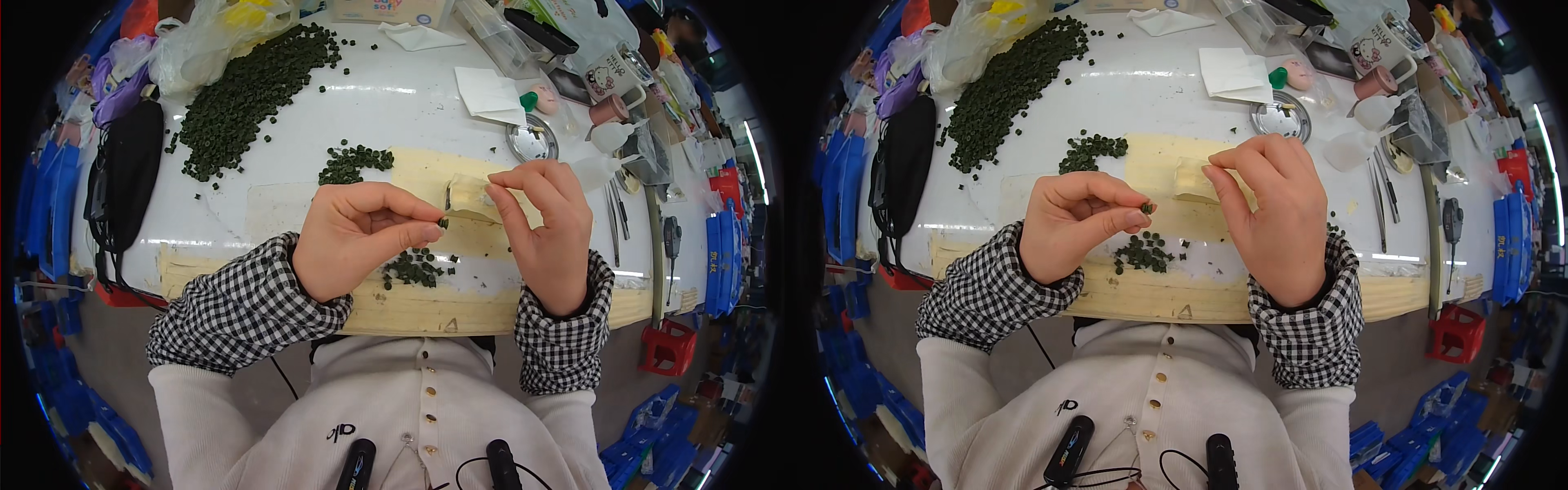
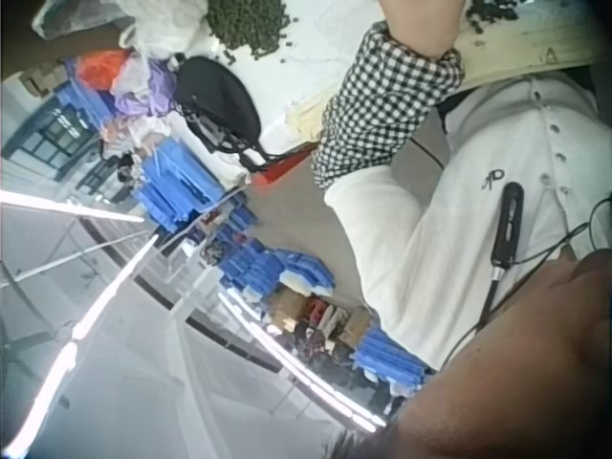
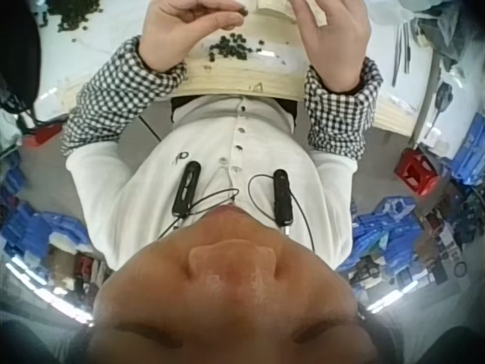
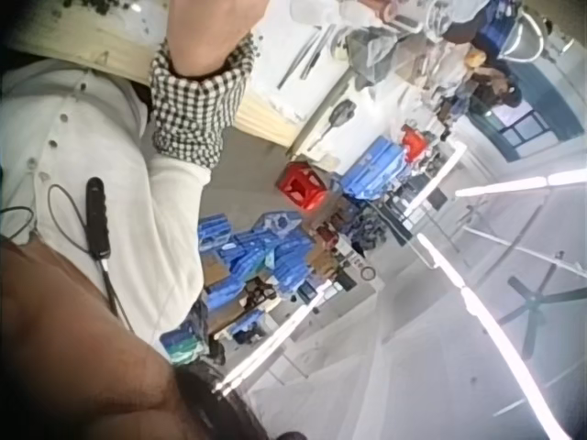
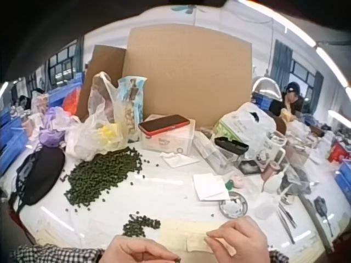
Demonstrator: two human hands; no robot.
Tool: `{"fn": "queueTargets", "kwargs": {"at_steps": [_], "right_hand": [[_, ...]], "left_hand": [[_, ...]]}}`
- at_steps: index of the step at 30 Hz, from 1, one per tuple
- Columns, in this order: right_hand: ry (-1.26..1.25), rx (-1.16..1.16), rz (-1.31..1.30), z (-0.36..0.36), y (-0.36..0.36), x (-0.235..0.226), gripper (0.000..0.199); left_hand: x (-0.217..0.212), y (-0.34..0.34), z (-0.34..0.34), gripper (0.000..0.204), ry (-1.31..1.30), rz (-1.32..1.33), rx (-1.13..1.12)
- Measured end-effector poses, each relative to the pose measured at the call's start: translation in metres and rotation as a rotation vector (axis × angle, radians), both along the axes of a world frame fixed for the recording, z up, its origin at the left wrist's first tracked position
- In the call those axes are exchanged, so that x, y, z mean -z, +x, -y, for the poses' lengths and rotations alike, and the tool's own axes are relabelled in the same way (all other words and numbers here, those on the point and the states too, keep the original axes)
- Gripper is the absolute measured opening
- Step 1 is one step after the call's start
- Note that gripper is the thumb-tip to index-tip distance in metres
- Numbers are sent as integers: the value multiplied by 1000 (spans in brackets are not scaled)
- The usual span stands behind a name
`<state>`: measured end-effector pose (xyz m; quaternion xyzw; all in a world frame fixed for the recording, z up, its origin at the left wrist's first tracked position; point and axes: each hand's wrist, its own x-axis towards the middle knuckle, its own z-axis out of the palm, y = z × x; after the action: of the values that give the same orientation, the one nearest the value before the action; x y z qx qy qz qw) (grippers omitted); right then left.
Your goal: Sorting or inspecting small green plastic beads or components on a workbench.
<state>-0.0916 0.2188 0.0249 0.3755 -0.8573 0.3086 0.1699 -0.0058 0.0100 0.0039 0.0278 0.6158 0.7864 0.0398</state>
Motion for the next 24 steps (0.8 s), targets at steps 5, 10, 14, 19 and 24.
{"fn": "queueTargets", "kwargs": {"at_steps": [5,10,14,19,24], "right_hand": [[-262,121,-116,-2,13,-18,12],[-356,-151,82,-1,23,-23,10],[-505,-288,407,8,26,-6,10],[-533,-347,531,12,26,-4,11],[-523,-347,520,12,26,-1,10]], "left_hand": [[2,0,0,15,26,-30,4],[1,1,-1,17,11,-22,17],[0,1,-1,17,2,-35,27],[1,2,-1,18,11,-42,34],[1,1,-1,18,20,-59,43]]}}
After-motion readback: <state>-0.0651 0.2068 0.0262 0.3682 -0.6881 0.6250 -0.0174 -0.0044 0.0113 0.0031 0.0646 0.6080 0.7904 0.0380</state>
